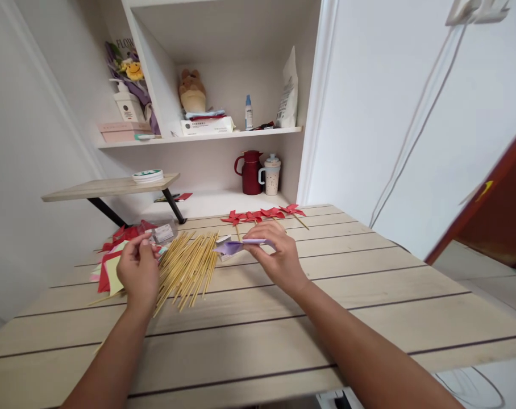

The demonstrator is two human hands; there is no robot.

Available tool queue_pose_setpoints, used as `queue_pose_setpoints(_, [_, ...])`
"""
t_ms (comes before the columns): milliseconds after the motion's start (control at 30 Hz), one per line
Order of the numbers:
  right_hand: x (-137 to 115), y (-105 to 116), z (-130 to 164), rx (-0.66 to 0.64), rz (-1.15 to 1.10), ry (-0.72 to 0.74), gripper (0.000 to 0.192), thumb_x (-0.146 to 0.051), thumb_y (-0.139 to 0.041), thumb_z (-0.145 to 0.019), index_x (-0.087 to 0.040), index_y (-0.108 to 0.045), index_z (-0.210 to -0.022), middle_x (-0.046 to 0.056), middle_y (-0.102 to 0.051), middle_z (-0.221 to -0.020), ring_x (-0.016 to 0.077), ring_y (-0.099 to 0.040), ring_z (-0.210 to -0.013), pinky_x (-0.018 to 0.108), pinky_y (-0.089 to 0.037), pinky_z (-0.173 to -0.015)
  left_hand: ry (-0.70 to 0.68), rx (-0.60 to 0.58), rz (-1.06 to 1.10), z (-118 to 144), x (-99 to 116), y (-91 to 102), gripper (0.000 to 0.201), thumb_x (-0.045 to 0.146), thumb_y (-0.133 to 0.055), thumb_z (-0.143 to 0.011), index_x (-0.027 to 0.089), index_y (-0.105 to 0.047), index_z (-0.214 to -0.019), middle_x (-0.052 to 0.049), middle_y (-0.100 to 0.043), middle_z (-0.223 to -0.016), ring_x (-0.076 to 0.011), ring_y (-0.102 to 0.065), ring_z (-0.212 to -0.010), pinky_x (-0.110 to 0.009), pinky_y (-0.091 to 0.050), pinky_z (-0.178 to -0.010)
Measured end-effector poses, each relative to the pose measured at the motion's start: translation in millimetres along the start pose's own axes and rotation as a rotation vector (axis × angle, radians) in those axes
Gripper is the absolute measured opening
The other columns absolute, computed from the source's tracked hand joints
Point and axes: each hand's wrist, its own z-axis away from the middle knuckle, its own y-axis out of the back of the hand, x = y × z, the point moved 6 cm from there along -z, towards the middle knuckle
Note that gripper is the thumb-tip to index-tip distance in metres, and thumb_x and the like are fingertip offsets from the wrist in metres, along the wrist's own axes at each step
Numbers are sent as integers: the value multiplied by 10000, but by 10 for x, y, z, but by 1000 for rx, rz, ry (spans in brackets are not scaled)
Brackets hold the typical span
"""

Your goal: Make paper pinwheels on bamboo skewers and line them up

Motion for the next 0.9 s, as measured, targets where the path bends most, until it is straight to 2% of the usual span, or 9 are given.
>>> queue_pose_setpoints(100, [70,-53,31,-43,-58,-68,46,-242,-730,-837,-252,-727,-882,30,-726,-869,223,-660,-860,436,-520,-828,-69,-40,-167,-50,-76,-15,289,330,-491,-898,195,-696,-1050,-7,-656,-758,-142,-591,-645,-274,-480,-676])
queue_pose_setpoints(233, [161,-95,82,-53,-123,-138,59,-283,-748,-823,-248,-733,-868,34,-725,-880,230,-659,-898,444,-520,-865,-139,-192,-225,-5,-92,-136,300,338,-494,-896,205,-711,-1056,-32,-710,-845,-167,-637,-732,-285,-492,-725])
queue_pose_setpoints(367, [228,-111,112,-53,-170,-176,57,-276,-750,-821,-249,-737,-870,33,-715,-891,225,-655,-912,454,-511,-897,-203,-341,-399,33,-91,-240,294,298,-476,-908,214,-726,-1039,-48,-735,-945,-198,-659,-833,-313,-485,-785])
queue_pose_setpoints(600, [226,-132,109,-77,-185,-182,90,-316,-755,-815,-236,-736,-851,44,-721,-878,234,-662,-908,452,-527,-859,-137,-495,-864,24,-289,-295,275,311,-481,-912,237,-730,-1000,-85,-662,-1099,-241,-641,-933,-335,-463,-709])
queue_pose_setpoints(700, [218,-132,105,-76,-182,-169,95,-320,-752,-818,-236,-735,-859,43,-724,-874,231,-666,-895,447,-530,-849,-157,-569,-925,68,-354,-353,272,371,-516,-900,227,-739,-959,-100,-633,-1097,-254,-632,-951,-340,-461,-703])
queue_pose_setpoints(900, [224,-119,102,-82,-172,-172,125,-353,-743,-825,-234,-733,-861,47,-724,-879,233,-671,-895,455,-528,-872,-256,-633,-1042,187,-377,-476,336,400,-478,-923,194,-743,-934,-130,-612,-1084,-278,-600,-1016,-349,-460,-741])
